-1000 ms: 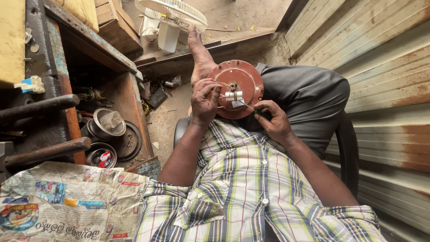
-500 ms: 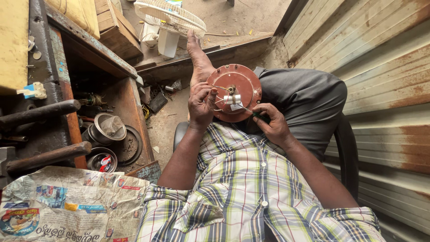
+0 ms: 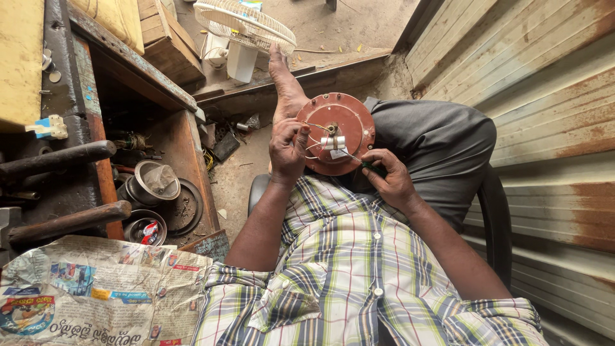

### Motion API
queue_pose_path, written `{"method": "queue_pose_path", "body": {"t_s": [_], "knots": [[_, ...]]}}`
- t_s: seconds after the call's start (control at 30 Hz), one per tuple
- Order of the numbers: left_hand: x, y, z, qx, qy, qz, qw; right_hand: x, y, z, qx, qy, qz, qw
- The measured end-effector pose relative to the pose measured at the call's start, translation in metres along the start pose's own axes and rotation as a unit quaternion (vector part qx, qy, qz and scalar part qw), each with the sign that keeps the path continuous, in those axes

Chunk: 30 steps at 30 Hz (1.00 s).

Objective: The person sits in a workshop and repairs a circular electrical component, likely a fan motor housing. They use a screwdriver to tighten screws on the component and a hammer to tap a central brass fitting. The person manipulates wires and inspects the assembly while seated.

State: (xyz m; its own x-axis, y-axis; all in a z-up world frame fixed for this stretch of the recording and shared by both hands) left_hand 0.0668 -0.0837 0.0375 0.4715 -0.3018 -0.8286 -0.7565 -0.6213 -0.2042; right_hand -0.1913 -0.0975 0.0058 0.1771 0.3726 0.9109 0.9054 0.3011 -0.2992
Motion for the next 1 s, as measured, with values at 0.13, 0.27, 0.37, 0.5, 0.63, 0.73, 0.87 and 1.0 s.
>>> {"method": "queue_pose_path", "body": {"t_s": [0.13, 0.27, 0.37, 0.5, 0.63, 0.73, 0.87, 1.0], "knots": [[0.049, 0.000, 0.008, -0.030, -0.153, 0.105, 0.982, 0.003, -0.001, 0.000, -0.003, -0.011, 0.005, 1.000], [0.075, -0.001, 0.016, -0.050, -0.248, 0.146, 0.956, 0.007, 0.000, 0.000, -0.003, -0.020, 0.001, 1.000], [0.039, -0.002, 0.008, -0.032, -0.161, 0.136, 0.977, 0.009, 0.000, 0.001, -0.005, -0.019, 0.017, 1.000], [-0.010, 0.000, 0.002, 0.023, -0.093, 0.091, 0.991, 0.016, -0.001, 0.001, -0.007, -0.034, 0.033, 0.999], [-0.034, -0.003, 0.009, 0.100, -0.055, -0.043, 0.992, 0.023, 0.000, 0.001, -0.010, -0.036, 0.048, 0.998], [-0.039, -0.012, 0.025, 0.105, -0.047, -0.091, 0.989, 0.028, 0.000, 0.004, -0.019, -0.033, 0.062, 0.997], [-0.050, -0.018, 0.037, 0.085, 0.041, -0.173, 0.980, 0.029, 0.002, 0.006, -0.023, -0.035, 0.072, 0.997], [-0.043, -0.012, 0.036, 0.086, 0.035, -0.155, 0.984, 0.030, -0.001, 0.006, -0.029, -0.051, 0.078, 0.995]]}}
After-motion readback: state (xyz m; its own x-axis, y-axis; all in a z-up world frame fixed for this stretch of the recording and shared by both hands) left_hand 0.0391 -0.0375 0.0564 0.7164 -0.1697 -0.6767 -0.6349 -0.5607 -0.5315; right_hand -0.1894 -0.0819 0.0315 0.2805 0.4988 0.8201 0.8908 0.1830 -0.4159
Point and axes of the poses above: each hand's wrist, its own z-axis away from the middle knuckle, its own y-axis out of the palm, x = y × z, the point moved 10 cm from there along -z, towards the middle knuckle, and after that the axes turned 7 degrees about -x, right-handed, at the moved point
